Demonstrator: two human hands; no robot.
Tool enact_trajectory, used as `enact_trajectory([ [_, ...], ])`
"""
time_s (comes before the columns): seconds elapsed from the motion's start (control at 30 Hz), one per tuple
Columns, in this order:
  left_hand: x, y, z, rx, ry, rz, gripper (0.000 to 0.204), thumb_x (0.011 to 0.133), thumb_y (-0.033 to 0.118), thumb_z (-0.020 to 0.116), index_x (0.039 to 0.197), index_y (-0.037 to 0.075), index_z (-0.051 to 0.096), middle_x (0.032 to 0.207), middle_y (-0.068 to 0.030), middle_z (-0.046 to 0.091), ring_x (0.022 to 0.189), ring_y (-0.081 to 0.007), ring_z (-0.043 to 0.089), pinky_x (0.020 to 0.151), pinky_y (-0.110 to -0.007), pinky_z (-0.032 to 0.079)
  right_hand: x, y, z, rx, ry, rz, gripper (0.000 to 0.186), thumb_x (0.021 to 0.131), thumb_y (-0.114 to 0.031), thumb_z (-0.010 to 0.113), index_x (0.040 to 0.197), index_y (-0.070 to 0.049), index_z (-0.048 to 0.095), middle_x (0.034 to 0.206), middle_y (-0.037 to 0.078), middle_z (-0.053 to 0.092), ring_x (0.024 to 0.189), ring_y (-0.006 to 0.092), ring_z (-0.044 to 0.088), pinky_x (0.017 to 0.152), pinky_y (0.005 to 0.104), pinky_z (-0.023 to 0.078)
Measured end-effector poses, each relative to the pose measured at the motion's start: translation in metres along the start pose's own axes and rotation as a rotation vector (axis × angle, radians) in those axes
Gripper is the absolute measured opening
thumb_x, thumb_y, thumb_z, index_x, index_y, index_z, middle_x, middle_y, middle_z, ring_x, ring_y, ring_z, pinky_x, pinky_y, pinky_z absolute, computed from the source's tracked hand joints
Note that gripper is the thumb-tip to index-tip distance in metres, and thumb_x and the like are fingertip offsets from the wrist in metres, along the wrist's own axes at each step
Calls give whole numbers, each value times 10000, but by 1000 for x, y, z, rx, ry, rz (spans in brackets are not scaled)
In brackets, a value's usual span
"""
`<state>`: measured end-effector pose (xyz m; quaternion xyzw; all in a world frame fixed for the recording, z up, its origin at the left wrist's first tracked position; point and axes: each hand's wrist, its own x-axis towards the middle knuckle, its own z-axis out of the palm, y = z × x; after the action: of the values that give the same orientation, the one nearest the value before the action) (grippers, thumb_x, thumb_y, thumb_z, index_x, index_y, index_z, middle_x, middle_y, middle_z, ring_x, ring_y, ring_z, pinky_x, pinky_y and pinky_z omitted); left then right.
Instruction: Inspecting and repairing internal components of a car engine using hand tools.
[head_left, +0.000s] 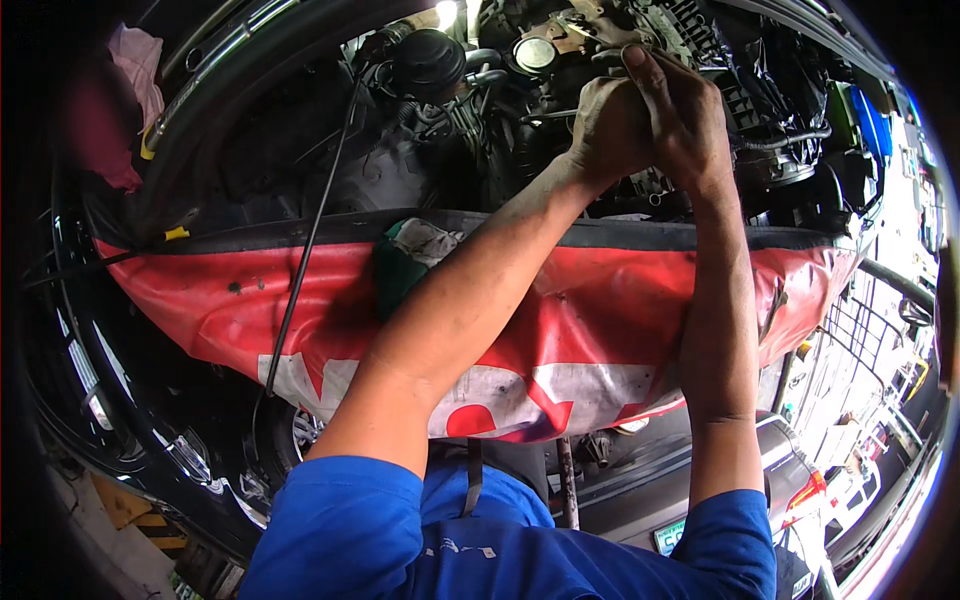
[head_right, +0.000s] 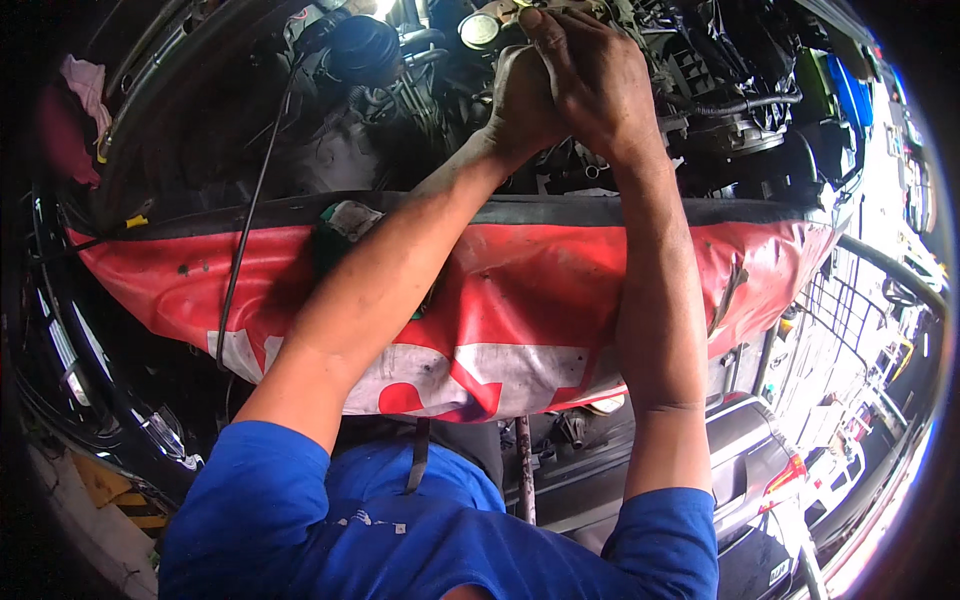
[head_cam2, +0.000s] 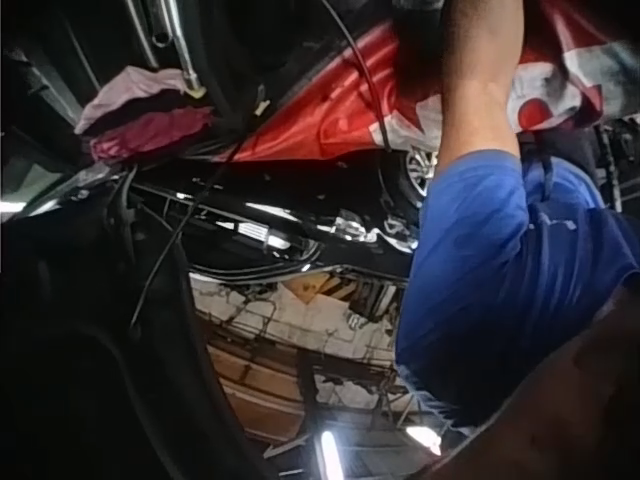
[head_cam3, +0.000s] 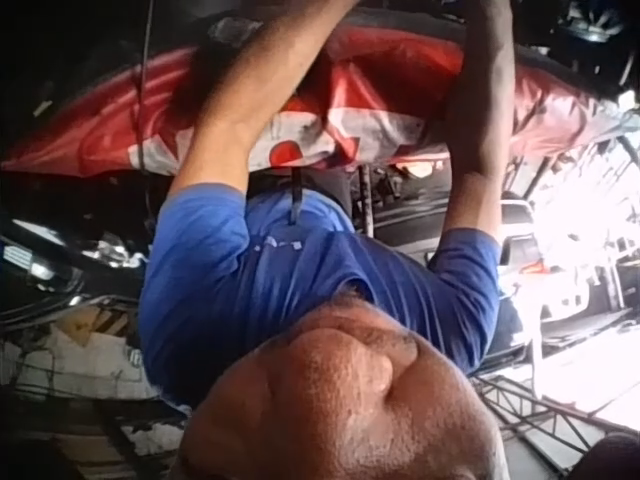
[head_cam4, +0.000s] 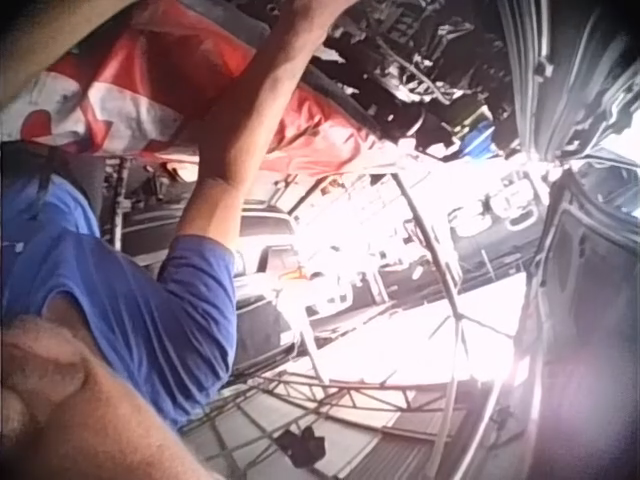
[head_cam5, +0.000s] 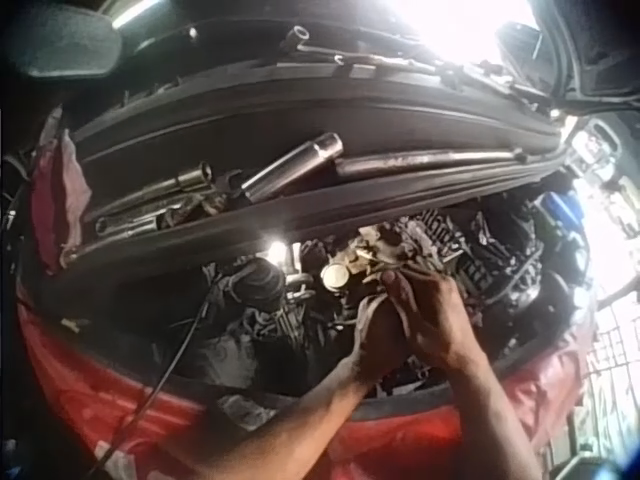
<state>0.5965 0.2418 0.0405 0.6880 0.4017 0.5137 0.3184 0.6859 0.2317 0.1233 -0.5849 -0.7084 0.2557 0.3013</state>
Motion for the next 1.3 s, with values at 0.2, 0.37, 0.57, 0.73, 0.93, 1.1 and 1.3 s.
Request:
enact_trajectory([
  [0.2, 11, -15, 15, -107, 139, 224, 253, 607, 246, 769, 768, 78, 668, 781, -111, 683, 789, -321, 657, 716, -425, 529, 1, 16, 11, -140, 191, -38, 419, 993, -376, 471, 1001, -7, 669, 957, 218, 665, 886, 409, 626, 784, 399, 485],
  [0.37, 17, -31, 9, -78, -25, 352, 266, 616, 247, 769, 787, 75, 660, 790, -113, 676, 809, -321, 659, 726, -420, 529, 2, 6, 17, -156, 229, 109, 442, 997, -385, 436, 1005, -17, 680, 919, 220, 671, 874, 404, 636, 785, 417, 487],
  [0.57, 26, -18, -8, -168, -265, 237, 281, 651, 223, 753, 826, 30, 646, 828, -159, 670, 838, -340, 656, 730, -417, 523, 2, 8, 18, -179, 315, 244, 442, 1002, -378, 423, 1004, -22, 686, 903, 252, 666, 864, 409, 641, 776, 425, 484],
  [0.73, 26, -12, -13, -31, -279, 205, 281, 755, 242, 697, 921, 19, 654, 890, -180, 667, 880, -348, 654, 763, -412, 519, 2, 12, 11, 6, 293, 49, 501, 987, -482, 443, 1074, -52, 684, 1030, 192, 677, 931, 338, 644, 842, 391, 473],
  [0.93, 0, -19, -40, 86, -334, -87, 268, 834, 304, 656, 954, 65, 676, 938, -151, 673, 945, -332, 643, 814, -439, 507, 8, 20, 9, -106, 316, 38, 557, 954, -539, 487, 1207, -64, 629, 1072, 188, 654, 986, 335, 633, 867, 405, 466],
  [1.1, -37, 6, -50, 581, -277, -492, 388, 903, 350, 607, 1110, 21, 627, 1087, -170, 660, 1067, -332, 622, 914, -425, 492, 9, 17, 9, -123, 220, 99, 569, 948, -549, 501, 1213, -61, 625, 977, 220, 680, 913, 322, 669, 800, 380, 497],
  [1.3, -78, 50, -50, 317, -995, -579, 542, 960, 500, 465, 1032, 6, 678, 1001, -213, 682, 947, -381, 658, 823, -473, 524, 10, 19, 16, -81, 264, -95, 399, 970, -396, 538, 1154, -66, 667, 1037, 167, 693, 989, 264, 661, 851, 335, 478],
])
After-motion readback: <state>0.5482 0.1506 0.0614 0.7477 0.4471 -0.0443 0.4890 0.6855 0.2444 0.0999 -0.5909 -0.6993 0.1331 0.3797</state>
